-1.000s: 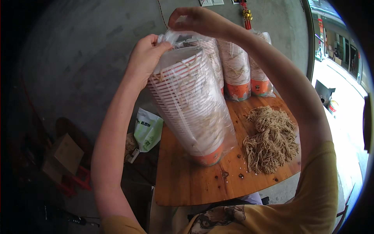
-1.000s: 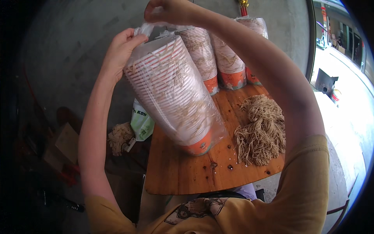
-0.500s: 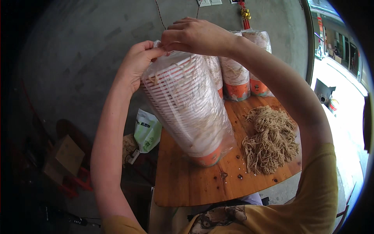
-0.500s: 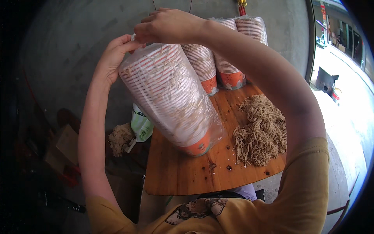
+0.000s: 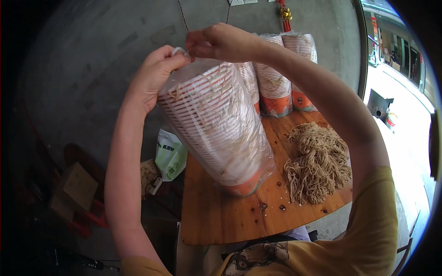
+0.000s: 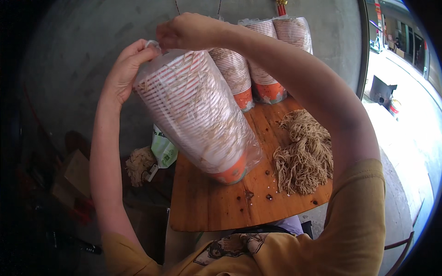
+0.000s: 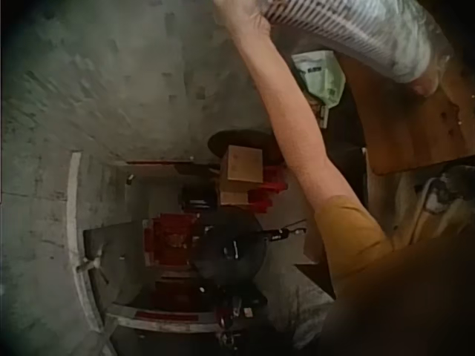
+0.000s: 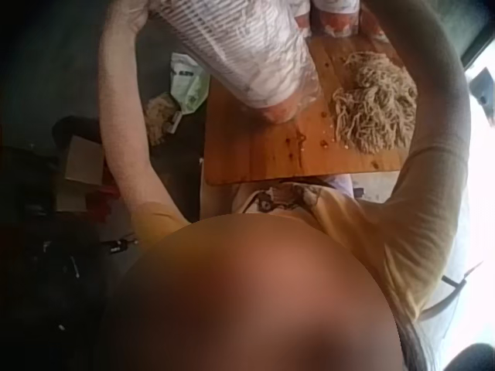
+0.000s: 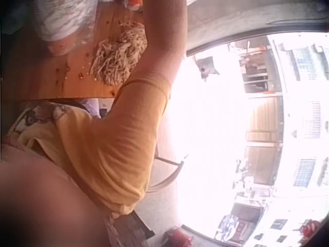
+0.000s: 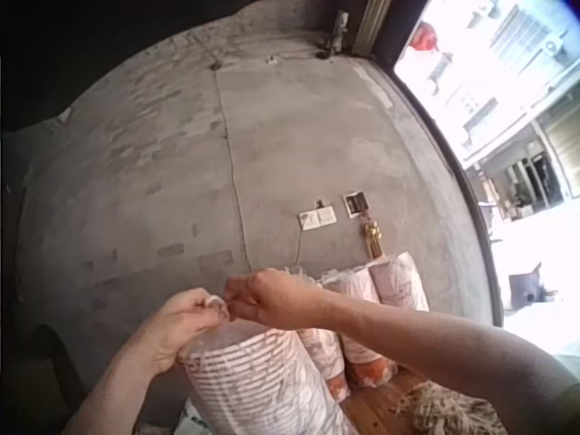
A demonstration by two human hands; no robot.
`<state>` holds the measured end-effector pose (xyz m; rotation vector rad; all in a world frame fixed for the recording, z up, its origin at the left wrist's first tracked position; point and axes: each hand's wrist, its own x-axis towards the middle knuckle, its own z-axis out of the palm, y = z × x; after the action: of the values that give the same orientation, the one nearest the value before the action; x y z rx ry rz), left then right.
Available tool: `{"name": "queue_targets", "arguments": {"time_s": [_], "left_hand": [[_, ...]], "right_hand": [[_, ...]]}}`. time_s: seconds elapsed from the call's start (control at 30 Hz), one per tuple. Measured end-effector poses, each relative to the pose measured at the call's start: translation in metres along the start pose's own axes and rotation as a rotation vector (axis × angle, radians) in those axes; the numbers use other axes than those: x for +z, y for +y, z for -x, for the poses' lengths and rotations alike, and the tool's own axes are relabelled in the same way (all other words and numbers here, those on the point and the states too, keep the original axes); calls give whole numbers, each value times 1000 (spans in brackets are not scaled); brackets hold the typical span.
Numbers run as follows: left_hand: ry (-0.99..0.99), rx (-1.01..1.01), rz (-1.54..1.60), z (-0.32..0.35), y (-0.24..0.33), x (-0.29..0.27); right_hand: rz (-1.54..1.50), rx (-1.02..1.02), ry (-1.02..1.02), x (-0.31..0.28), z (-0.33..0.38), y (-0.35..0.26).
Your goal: Unpacking stacks of paper cups from plastic bags and attaching thin strings to individual cups.
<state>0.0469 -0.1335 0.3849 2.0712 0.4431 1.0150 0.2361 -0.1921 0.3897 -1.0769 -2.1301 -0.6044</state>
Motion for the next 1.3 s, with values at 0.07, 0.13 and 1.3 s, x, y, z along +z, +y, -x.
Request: {"name": "queue_targets", "arguments": {"time_s": [0.07,0.13,1.3], "left_hand": [[-62,139,-124,-3,-3,4],[-37,183,-175,-3,-2,8],[-297,-167,475,-10,-3,-39]], "right_hand": [[-47,46,17,2,-1,4],[-90,94,35,5,-3,10],[-545,165,-286,-7,-15,16]]}}
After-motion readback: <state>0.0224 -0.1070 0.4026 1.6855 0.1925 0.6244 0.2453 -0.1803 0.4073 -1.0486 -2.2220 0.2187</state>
